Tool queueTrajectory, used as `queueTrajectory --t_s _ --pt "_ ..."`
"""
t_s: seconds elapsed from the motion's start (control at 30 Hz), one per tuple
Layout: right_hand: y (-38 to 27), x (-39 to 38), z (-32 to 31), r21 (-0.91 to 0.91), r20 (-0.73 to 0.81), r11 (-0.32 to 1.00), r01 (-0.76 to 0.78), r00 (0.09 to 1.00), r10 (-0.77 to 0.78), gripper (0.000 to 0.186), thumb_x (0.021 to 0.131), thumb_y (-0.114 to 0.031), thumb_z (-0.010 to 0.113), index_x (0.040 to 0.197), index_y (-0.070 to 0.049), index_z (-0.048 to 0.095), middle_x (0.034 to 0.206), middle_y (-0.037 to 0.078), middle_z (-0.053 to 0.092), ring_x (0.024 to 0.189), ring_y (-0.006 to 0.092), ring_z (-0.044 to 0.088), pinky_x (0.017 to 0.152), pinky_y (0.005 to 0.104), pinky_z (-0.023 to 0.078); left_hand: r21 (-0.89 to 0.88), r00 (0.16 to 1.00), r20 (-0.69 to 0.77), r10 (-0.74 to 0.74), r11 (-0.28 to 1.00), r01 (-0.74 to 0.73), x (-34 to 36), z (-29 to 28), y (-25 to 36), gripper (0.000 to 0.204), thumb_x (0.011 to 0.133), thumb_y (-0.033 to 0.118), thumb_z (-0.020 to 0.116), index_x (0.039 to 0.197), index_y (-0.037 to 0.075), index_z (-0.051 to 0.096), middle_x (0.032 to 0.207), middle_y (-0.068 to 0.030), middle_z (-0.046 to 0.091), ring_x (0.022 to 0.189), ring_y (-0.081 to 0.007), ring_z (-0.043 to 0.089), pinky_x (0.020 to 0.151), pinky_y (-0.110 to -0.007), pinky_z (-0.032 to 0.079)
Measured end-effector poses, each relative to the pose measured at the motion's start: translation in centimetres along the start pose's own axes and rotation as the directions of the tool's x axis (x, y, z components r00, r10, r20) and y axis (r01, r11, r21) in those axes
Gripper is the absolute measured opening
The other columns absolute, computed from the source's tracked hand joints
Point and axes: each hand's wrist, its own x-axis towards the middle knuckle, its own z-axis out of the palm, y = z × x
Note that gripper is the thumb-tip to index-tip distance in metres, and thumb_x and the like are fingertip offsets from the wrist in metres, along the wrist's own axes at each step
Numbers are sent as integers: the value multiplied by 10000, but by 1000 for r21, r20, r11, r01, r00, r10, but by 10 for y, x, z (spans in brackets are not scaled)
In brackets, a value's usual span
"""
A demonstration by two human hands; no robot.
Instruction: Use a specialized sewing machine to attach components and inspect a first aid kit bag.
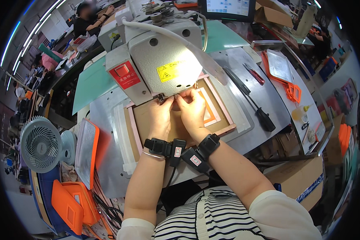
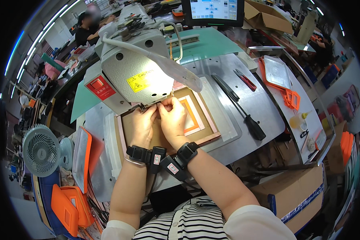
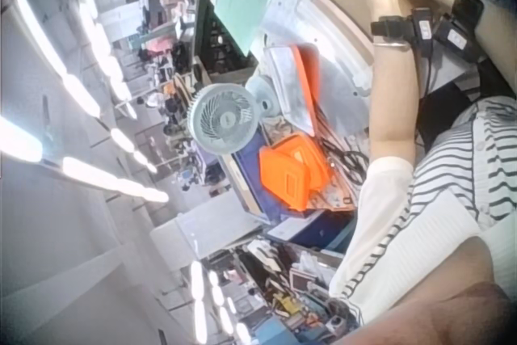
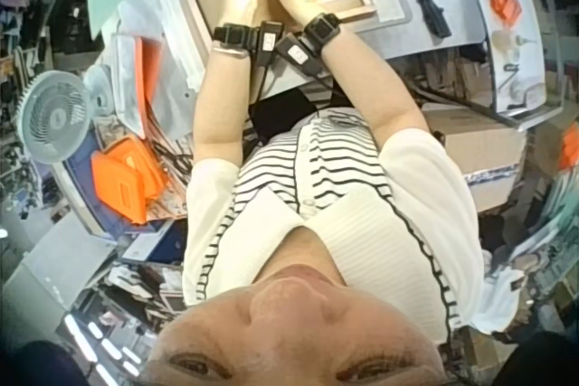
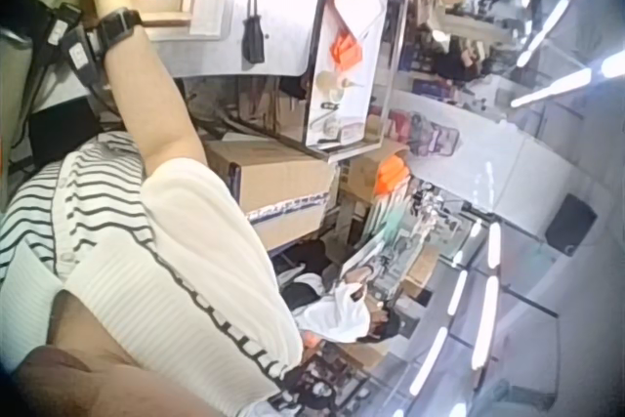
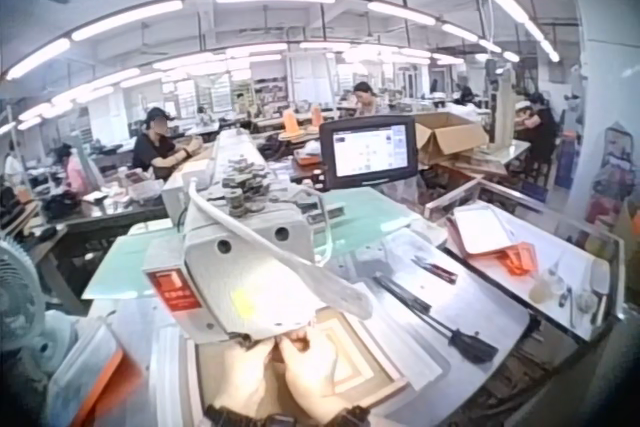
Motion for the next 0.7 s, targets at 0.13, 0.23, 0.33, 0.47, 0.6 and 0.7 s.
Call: queueTrajectory --t_s 0.13,0.23,0.33,0.47,0.6,0.7 --pt "5 2 -1 2 -9 1000 -8 1000 8 110 745 -68 642 743 18 574 627 79 592 569 128 550 557 264 459 -15 1000 9 12 1000 -12 -2 2 0 147 797 -11 596 938 -50 596 923 -97 625 793 -148 596 719 -253 485" --pt "4 1 -1 4 -9 1000 -8 1000 8 110 746 -74 644 739 16 581 615 77 594 559 128 550 547 261 456 -13 1000 10 11 1000 -11 -2 1 1 144 795 -15 594 934 -54 594 921 -97 624 791 -148 596 718 -252 486" --pt "6 2 -1 -71 19 997 9 1000 -7 77 785 -38 616 777 28 576 662 66 609 578 110 584 546 233 484 -5 1000 13 5 1000 -5 -2 2 2 149 793 -17 595 936 -58 594 921 -99 624 793 -150 598 723 -253 488" --pt "11 2 -1 -208 -13 969 135 990 -140 109 784 -70 626 755 26 581 656 68 604 569 112 569 530 242 466 -9 1000 9 16 1000 -16 -2 2 2 156 789 -16 602 939 -60 598 921 -105 628 794 -156 602 732 -256 490" --pt "11 2 0 -283 -24 945 162 984 -176 163 804 -114 608 748 37 584 660 87 601 580 137 568 547 273 461 4 1000 24 1 1000 -2 -1 1 1 155 788 -12 608 935 -62 601 920 -111 632 797 -160 605 737 -257 490" --pt "8 1 1 -221 9 974 46 999 -45 226 794 -177 592 742 41 567 771 189 565 702 330 549 670 378 451 -11 1000 24 17 1000 -16 0 0 0 153 785 -10 614 929 -63 603 915 -114 636 800 -164 608 743 -260 493"
